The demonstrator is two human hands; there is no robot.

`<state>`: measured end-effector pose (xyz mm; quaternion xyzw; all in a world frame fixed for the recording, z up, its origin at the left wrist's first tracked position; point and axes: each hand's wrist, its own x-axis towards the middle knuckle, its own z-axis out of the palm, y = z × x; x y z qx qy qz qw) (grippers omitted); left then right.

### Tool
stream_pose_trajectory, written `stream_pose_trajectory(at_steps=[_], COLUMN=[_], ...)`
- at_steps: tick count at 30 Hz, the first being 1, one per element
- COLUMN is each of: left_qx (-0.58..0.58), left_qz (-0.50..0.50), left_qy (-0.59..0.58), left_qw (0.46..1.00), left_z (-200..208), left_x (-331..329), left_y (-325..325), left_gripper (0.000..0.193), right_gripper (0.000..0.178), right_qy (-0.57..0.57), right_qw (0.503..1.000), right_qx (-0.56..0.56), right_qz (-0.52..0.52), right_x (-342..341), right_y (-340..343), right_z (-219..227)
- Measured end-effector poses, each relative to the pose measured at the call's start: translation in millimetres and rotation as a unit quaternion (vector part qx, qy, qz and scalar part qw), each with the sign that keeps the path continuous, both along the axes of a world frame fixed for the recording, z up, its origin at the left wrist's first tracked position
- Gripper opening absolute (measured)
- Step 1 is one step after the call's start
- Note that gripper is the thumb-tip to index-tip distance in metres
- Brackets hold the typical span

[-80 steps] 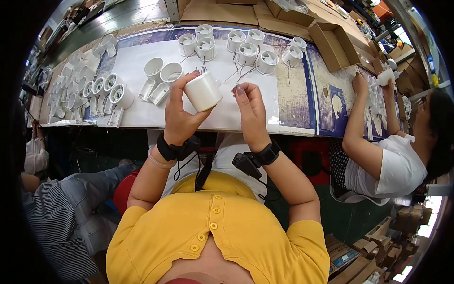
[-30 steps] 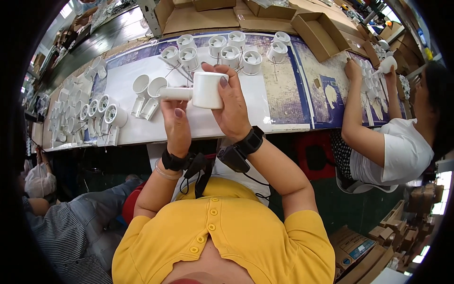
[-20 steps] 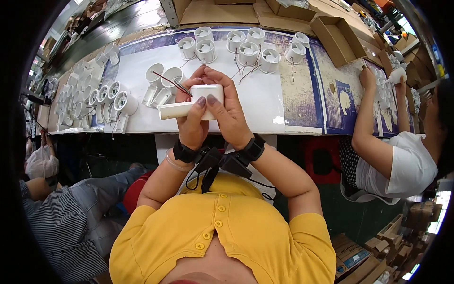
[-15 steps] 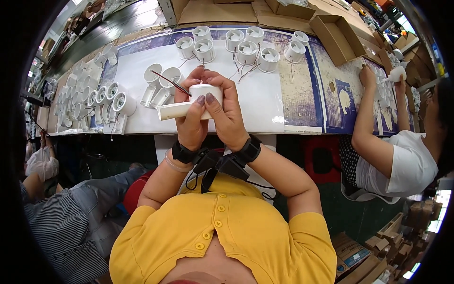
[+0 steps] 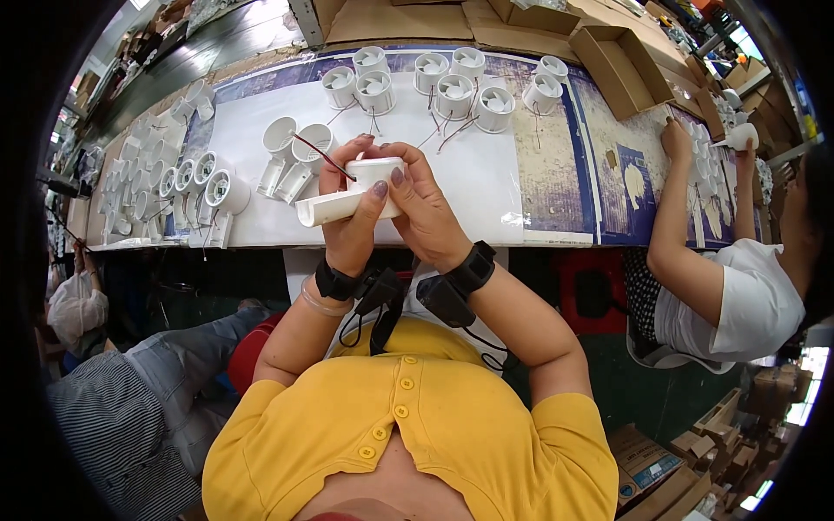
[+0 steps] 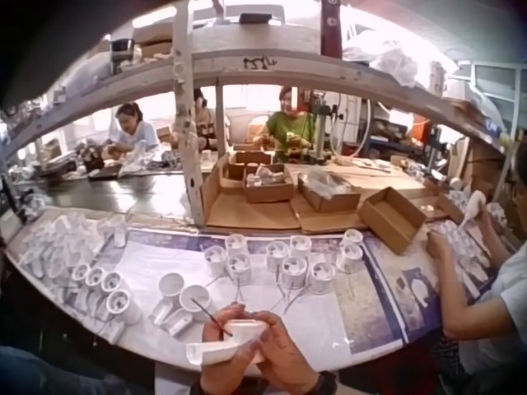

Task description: The recorder is sitting at an assembly line workbench, assembling small white plastic components by hand.

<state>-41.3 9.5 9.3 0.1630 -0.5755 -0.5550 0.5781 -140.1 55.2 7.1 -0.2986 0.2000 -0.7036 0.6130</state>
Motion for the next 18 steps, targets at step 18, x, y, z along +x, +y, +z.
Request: stream_pose_trajectory(at_steps=[18], left_qx=[0.095], left_qz=[-0.162], left_qy=[-0.099], left_qw=[0.977], left_z=[-23.3], left_x=[10.3], left_y=[-6.3], left_gripper=[0.058], right_gripper=[0.040], right_qy=[0.389], right_qw=[0.914], right_qx=[0.032], right_qz=[-0.109], right_x=[-28.1], right_y=[8.2], right_z=[-8.0])
